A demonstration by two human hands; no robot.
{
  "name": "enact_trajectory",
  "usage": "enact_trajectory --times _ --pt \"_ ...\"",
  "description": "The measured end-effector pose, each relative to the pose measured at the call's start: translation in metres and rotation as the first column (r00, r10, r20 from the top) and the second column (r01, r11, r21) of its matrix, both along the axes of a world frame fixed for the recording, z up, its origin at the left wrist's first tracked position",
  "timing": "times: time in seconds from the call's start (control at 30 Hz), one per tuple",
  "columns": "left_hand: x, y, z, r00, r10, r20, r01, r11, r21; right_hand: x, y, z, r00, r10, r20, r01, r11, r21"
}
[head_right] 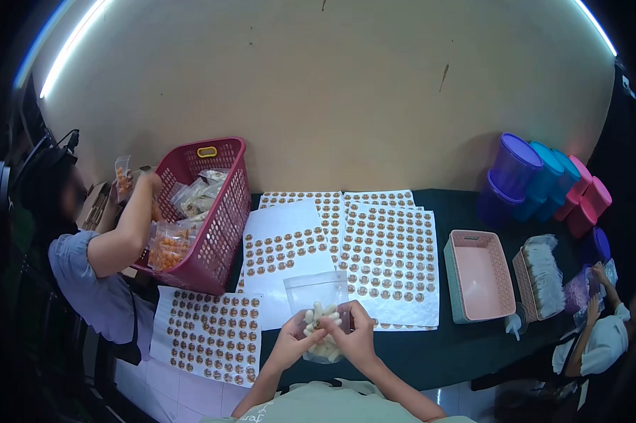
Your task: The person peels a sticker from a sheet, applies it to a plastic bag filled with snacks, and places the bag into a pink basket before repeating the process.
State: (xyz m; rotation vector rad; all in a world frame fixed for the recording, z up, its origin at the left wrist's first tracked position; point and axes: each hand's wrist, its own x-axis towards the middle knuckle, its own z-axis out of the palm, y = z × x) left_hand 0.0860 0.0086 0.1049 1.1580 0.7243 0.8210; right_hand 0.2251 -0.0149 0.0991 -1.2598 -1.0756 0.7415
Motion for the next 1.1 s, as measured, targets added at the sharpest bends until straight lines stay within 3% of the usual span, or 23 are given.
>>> enact_trajectory --times 0.03,0.1,0.3,0.37,0.43,0.53,0.6,0.77,0.83,0.9,0.93,1.0,1.1 --pt "-0.001 0.001 -0.002 1.0 -0.007 -0.011 0.008 1.0 0.027 0.002 0.0 0.001 1.0 -0.004 -0.003 0.004 1.0 -0.003" --pt "0.0 0.001 -0.004 1.0 -0.015 -0.026 0.017 0.998 0.053 0.008 0.0 0.006 0.979 -0.011 0.203 0.007 1.0 0.021" --pt "0.009 -0.004 0.002 1.0 0.004 0.015 -0.004 1.0 -0.002 0.013 0.009 0.004 0.995 -0.04 0.09 0.041 0.999 -0.013" --pt "0.01 -0.005 0.003 0.995 0.078 0.056 -0.076 0.997 -0.034 0.01 0.01 0.003 1.0 -0.007 0.027 0.008 0.999 -0.051" --pt "0.005 -0.001 -0.002 0.988 0.15 0.04 -0.15 0.989 -0.007 0.008 0.005 0.006 0.979 0.081 0.185 -0.084 0.996 0.007" --pt "0.002 0.002 -0.015 0.958 0.285 0.037 -0.287 0.955 0.074 0.0 -0.005 0.02 0.961 0.163 0.225 -0.165 0.986 -0.008" --pt "0.0 0.001 -0.019 0.935 0.353 0.021 -0.352 0.922 0.162 -0.002 -0.007 0.02 0.968 0.214 0.134 -0.198 0.973 -0.121" --pt "-0.002 0.002 -0.014 0.945 0.299 0.131 -0.315 0.942 0.121 0.0 -0.006 -0.003 0.971 0.238 0.02 -0.237 0.969 -0.063" --pt "-0.001 -0.003 -0.012 0.944 0.264 0.198 -0.287 0.952 0.102 0.001 -0.008 0.003 0.942 0.216 -0.259 -0.246 0.965 -0.091" --pt "0.003 -0.007 -0.011 0.962 0.26 0.079 -0.263 0.964 0.032 0.004 -0.003 -0.005 0.945 0.217 -0.246 -0.251 0.961 -0.114" --pt "0.004 -0.007 -0.013 0.948 0.291 0.126 -0.29 0.957 -0.028 0.002 -0.006 0.004 0.954 0.256 -0.156 -0.276 0.953 -0.124" --pt "0.001 -0.008 -0.019 0.948 0.296 0.114 -0.296 0.955 -0.013 0.0 -0.009 0.012 0.947 0.318 -0.029 -0.318 0.93 -0.182" --pt "-0.004 -0.003 -0.019 0.949 0.304 0.085 -0.305 0.952 -0.004 -0.004 -0.005 -0.008 0.957 0.289 -0.032 -0.291 0.945 -0.151"
